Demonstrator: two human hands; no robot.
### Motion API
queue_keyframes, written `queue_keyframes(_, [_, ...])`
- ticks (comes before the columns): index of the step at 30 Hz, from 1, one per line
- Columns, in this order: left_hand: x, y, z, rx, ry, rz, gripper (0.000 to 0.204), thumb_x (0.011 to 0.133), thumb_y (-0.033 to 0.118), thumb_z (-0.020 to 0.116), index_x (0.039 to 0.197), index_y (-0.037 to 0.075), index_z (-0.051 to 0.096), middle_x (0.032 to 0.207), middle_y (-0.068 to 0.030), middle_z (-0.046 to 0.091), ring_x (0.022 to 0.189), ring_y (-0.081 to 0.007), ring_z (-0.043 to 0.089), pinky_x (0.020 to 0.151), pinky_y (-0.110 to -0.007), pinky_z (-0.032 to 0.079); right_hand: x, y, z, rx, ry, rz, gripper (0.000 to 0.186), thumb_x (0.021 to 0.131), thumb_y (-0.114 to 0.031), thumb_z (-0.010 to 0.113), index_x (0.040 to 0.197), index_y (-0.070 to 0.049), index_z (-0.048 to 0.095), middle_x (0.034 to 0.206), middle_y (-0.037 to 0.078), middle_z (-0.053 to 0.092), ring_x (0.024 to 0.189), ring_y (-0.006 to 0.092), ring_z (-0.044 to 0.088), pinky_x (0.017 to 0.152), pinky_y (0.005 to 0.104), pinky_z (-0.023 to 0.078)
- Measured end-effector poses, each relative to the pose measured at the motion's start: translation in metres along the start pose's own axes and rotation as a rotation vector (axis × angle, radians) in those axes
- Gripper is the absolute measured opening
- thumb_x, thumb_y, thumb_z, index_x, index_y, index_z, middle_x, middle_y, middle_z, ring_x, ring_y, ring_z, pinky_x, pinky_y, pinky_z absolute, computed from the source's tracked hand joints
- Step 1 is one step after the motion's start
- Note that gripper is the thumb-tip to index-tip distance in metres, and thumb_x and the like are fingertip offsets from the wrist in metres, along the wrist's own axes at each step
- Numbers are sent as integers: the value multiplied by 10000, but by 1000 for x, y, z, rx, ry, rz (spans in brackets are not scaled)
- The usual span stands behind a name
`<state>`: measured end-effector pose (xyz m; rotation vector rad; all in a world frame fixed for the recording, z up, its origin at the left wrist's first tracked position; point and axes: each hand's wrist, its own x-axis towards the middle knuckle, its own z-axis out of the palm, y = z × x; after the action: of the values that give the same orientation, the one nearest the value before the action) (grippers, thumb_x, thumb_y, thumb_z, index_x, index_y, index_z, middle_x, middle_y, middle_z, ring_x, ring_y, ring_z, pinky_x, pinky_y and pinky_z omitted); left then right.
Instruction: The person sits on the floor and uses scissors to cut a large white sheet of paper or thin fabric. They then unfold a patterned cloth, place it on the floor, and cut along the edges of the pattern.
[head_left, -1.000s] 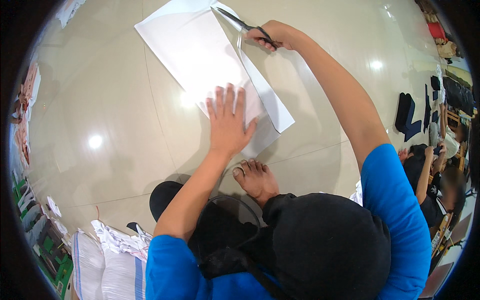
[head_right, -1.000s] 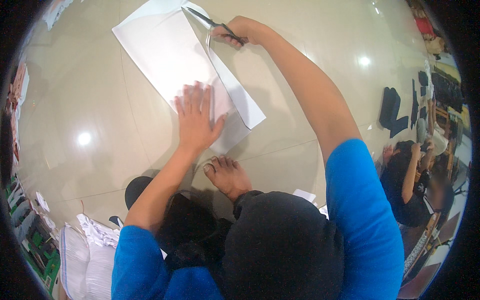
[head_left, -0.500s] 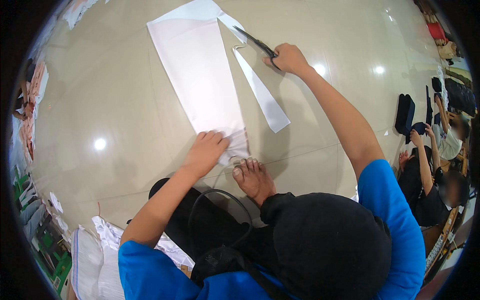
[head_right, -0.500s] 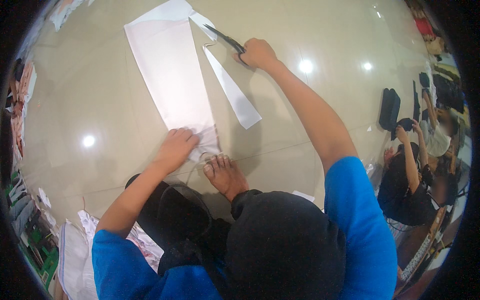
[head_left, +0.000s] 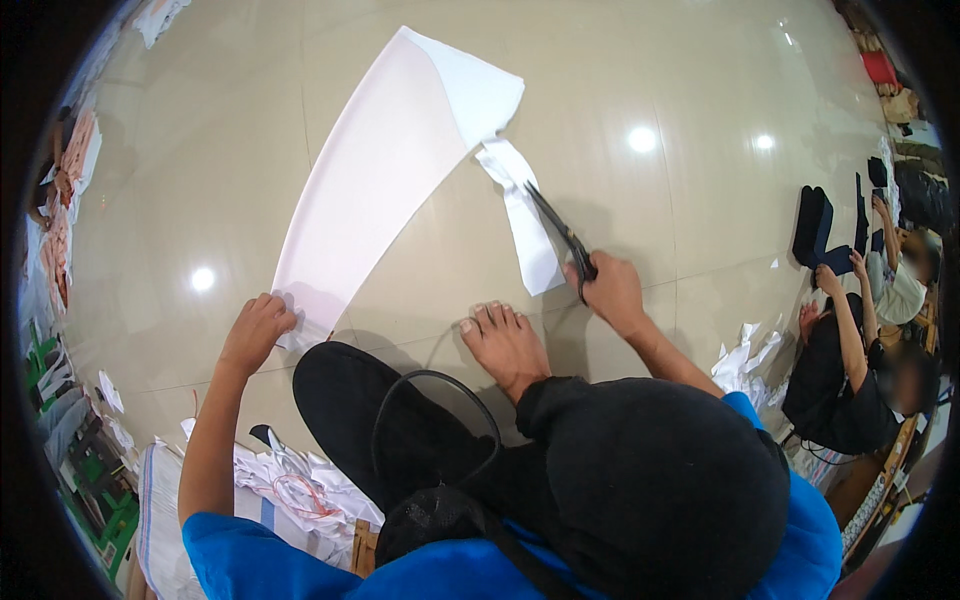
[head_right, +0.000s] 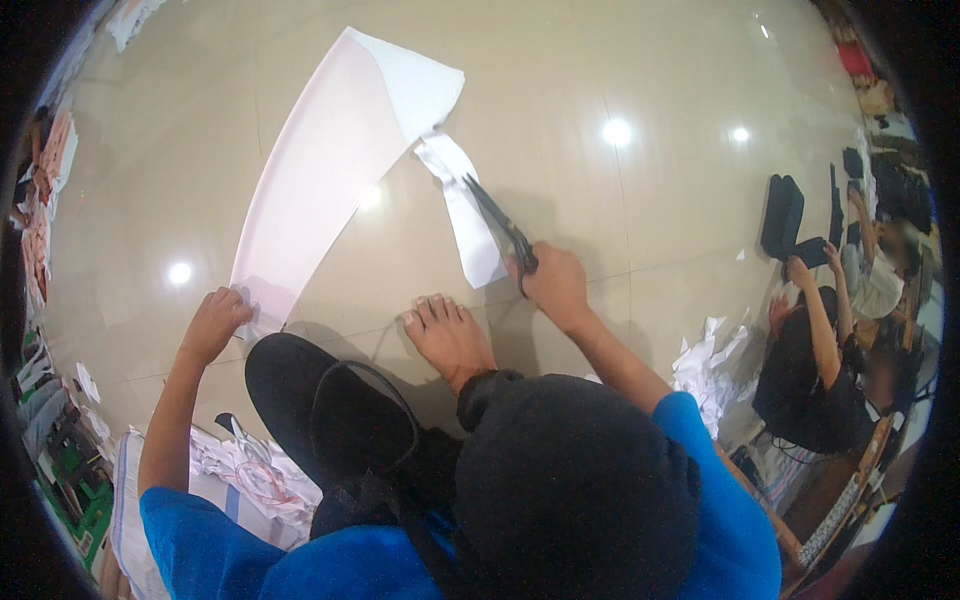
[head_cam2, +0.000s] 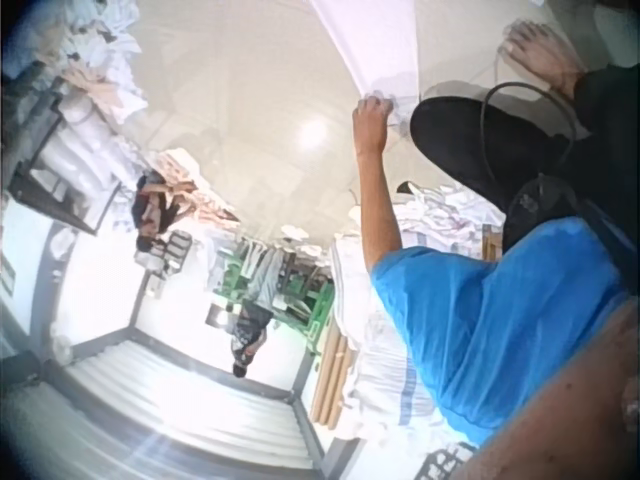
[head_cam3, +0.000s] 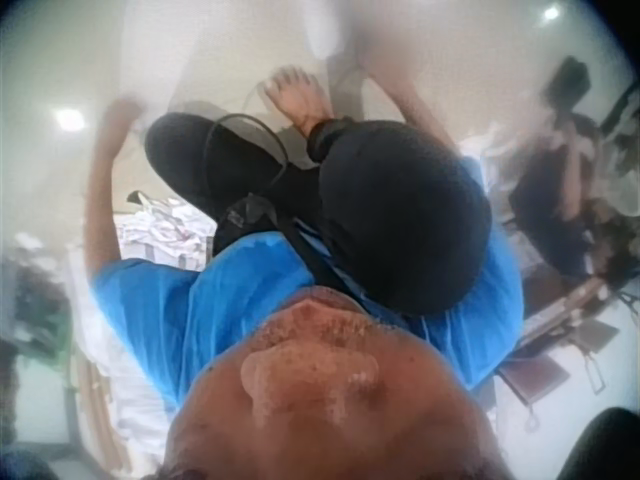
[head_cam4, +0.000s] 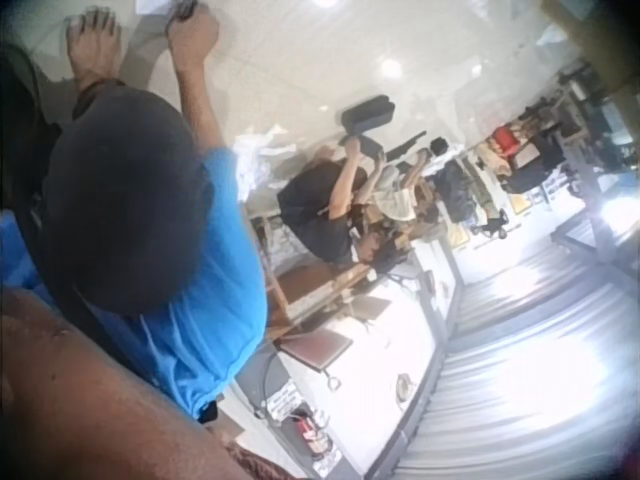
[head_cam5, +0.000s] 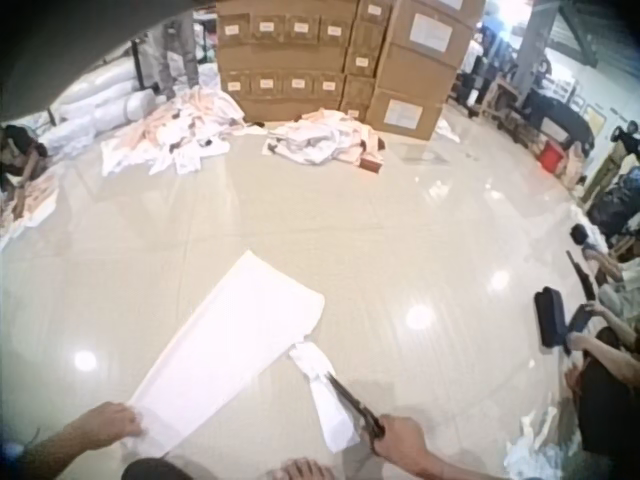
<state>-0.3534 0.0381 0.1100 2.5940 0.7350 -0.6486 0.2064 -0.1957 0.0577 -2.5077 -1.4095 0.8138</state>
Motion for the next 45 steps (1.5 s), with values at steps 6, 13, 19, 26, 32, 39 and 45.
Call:
queue_keyframes(6, [-21,-4,3,-89,13,36,186,911,33,722,1086,95,711,1116,-118,633,1194,-341,618,1035,-470,515,-57,10,5,79,-18,40,480,901,-445,872,836,4,713,731,233,711,732,457,729,660,516,553])
queue_keyframes(13, [88,39,-4,-227,510,-222,651,1051,243,703,1628,52,471,1676,-226,450,1562,-455,402,1282,-537,357,-27,-16,-10,214,99,-26,478,934,-410,860,801,10,675,665,203,671,605,419,661,595,475,510])
queue_keyframes(19, [193,82,-8,-139,501,-374,855,1091,551,594,1775,176,244,1830,-232,165,1675,-515,125,1306,-733,110,16,-33,-13,308,105,25,490,940,-404,859,791,19,662,645,197,649,571,385,643,586,457,499])
queue_keyframes(26, [256,97,-15,-101,638,-507,899,1054,638,598,1760,172,291,1825,-255,157,1677,-523,102,1276,-787,67,14,-22,-3,277,115,26,501,932,-407,867,781,28,668,643,208,648,581,375,666,580,446,504])
queue_keyframes(32, [267,128,-26,-230,829,-117,536,973,432,788,1394,123,668,1506,-162,556,1507,-415,434,1297,-685,225,5,-9,-3,182,92,27,499,904,-404,882,750,23,676,659,228,670,634,402,721,608,463,555])
queue_keyframes(39, [279,141,-28,-348,914,11,145,955,197,819,1064,107,787,1170,-67,665,1143,-304,633,1211,-613,413,6,2,-19,51,45,79,519,850,-431,923,827,38,701,716,226,719,714,434,749,669,491,591])
queue_keyframes(45, [282,144,-32,-447,941,-3,93,966,171,804,1017,94,792,1134,-65,683,1110,-298,645,1169,-585,436,-5,15,-20,75,175,85,545,810,-439,959,901,5,656,836,181,728,858,420,723,765,513,573])
